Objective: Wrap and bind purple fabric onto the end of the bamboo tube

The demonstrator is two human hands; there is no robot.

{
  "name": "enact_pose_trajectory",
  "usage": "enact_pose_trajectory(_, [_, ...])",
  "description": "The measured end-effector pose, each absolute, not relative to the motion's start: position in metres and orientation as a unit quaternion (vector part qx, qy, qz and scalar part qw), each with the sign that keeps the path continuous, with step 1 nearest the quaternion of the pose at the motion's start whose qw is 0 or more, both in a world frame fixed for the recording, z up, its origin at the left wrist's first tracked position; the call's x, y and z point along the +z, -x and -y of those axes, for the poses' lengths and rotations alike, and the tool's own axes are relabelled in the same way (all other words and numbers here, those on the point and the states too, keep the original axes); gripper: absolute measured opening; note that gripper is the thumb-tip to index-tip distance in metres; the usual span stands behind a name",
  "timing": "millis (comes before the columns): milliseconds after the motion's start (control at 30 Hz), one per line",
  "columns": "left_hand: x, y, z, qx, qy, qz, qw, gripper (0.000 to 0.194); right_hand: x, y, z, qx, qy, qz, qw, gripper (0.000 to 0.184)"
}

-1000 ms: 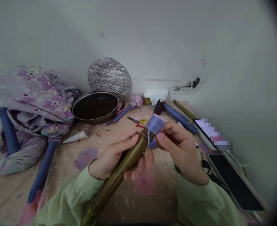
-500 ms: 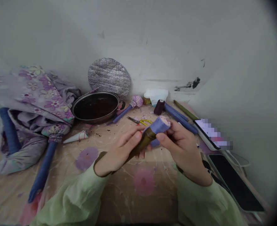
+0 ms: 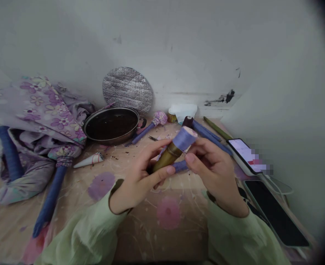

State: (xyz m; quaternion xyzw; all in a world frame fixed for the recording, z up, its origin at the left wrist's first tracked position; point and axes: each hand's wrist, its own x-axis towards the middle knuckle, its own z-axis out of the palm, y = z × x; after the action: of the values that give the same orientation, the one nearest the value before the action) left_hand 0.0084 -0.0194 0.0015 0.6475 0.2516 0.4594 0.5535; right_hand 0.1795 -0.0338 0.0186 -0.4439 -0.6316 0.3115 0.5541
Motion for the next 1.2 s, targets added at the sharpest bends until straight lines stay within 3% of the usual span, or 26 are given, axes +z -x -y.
enact_pose_trajectory(133, [0.009, -0.007, 0.02, 0.468, -0.592, -0.254, 0.605, 0.043, 0.02, -0.181, 0.036, 0.279, 0.456, 0.641, 0.551, 0.001])
enact_pose_trajectory(333, [0.008, -0.006, 0.016, 0.463, -0.576, -0.263, 0.62, 0.043, 0.02, -0.182, 0.038, 0.271, 0.467, 0.622, 0.568, 0.005])
enact_pose_trajectory(500, [0.007, -0.006, 0.016, 0.416, -0.537, -0.214, 0.702, 0.038, 0.02, -0.181, 0.037, 0.293, 0.459, 0.611, 0.575, 0.004])
enact_pose_trajectory(833, [0.012, -0.008, 0.019, 0.348, -0.44, -0.159, 0.813, 0.017, 0.019, -0.18, 0.036, 0.298, 0.454, 0.614, 0.573, 0.004])
enact_pose_trajectory(1200, [0.012, 0.002, 0.012, 0.213, -0.356, -0.088, 0.906, 0.036, 0.019, -0.181, 0.035, 0.327, 0.444, 0.606, 0.573, 0.007])
